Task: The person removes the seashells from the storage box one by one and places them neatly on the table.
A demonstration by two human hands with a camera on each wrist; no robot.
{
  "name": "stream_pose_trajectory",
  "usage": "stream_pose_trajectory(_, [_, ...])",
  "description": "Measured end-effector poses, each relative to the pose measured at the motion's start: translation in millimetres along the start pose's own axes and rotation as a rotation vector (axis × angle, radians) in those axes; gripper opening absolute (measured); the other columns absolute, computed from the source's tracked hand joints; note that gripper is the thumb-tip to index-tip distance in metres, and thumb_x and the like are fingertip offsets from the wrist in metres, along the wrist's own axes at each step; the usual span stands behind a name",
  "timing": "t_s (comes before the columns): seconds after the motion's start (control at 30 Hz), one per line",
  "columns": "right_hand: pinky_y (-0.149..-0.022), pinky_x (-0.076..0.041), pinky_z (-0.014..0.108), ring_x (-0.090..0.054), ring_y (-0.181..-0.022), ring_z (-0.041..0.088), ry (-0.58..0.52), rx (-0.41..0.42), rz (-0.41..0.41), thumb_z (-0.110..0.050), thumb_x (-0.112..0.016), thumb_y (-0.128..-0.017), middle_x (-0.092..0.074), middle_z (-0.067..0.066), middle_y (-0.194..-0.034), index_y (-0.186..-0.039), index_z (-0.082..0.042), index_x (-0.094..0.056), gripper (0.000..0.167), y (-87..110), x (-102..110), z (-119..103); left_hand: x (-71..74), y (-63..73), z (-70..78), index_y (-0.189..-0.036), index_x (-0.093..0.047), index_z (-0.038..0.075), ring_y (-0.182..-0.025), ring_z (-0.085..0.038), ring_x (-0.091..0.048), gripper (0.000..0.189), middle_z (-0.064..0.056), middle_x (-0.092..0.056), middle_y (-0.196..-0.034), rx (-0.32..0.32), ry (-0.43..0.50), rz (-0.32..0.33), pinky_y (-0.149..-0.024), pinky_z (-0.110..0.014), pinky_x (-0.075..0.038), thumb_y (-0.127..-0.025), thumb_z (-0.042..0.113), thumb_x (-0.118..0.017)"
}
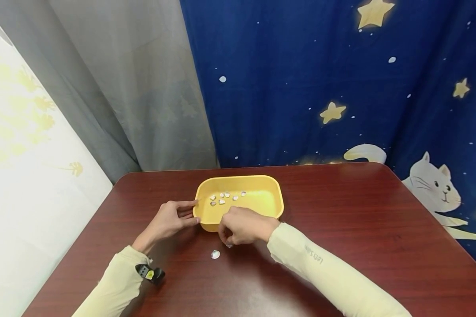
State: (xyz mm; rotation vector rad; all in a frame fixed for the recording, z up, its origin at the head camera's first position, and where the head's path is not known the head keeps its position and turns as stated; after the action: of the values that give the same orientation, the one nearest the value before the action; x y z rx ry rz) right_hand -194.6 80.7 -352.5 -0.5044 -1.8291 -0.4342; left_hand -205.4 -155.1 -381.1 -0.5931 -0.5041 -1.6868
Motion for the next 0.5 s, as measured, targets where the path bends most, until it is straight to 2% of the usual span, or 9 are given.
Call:
stream_pose_trajectory(0.27, [-0.058,-0.048,0.016,-0.051,-0.06,0.0,0.156,0.015,0.017,-0.015,-0.08,-0.081,-0.065,-0.017,-0.065,-0.075,-0.025,-0.076,0.012,-1.8,-18.7,-13.5,-0.4,0.6,0.7,-0.139,-0.059,0.003,-0.12,-0.029,-0.068,0.061,-0.017,-0.062,-0.14,0.0,0.007,0.001,-0.094,-0.038,-0.06,-0.084,0.017,-0.081])
stream_pose_trajectory(0.5, [-0.054,-0.046,0.016,-0.049,-0.058,0.0,0.238,0.007,0.061,-0.011,-0.079,-0.081,-0.064,-0.016,-0.064,-0.076,-0.024,-0.075,0.014,-3.8,-34.1,-13.4,-0.2,0.5,0.1,-0.138,-0.06,0.002,-0.12,-0.028,-0.068,0.06,-0.017,-0.062,-0.14,-0.007,-0.001,0.009,-0.094,-0.037,-0.06,-0.084,0.017,-0.081])
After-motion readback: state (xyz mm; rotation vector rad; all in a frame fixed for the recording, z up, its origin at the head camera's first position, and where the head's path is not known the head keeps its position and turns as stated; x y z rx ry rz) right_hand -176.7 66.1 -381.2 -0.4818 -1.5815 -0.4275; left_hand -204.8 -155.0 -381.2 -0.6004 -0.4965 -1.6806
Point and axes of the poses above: each hand's wrist, its own y-axis away from the middle knuckle, its own x-axis out of the back of the hand, z = x × y, the point moved 1 cm from there along -y, towards the middle knuckle
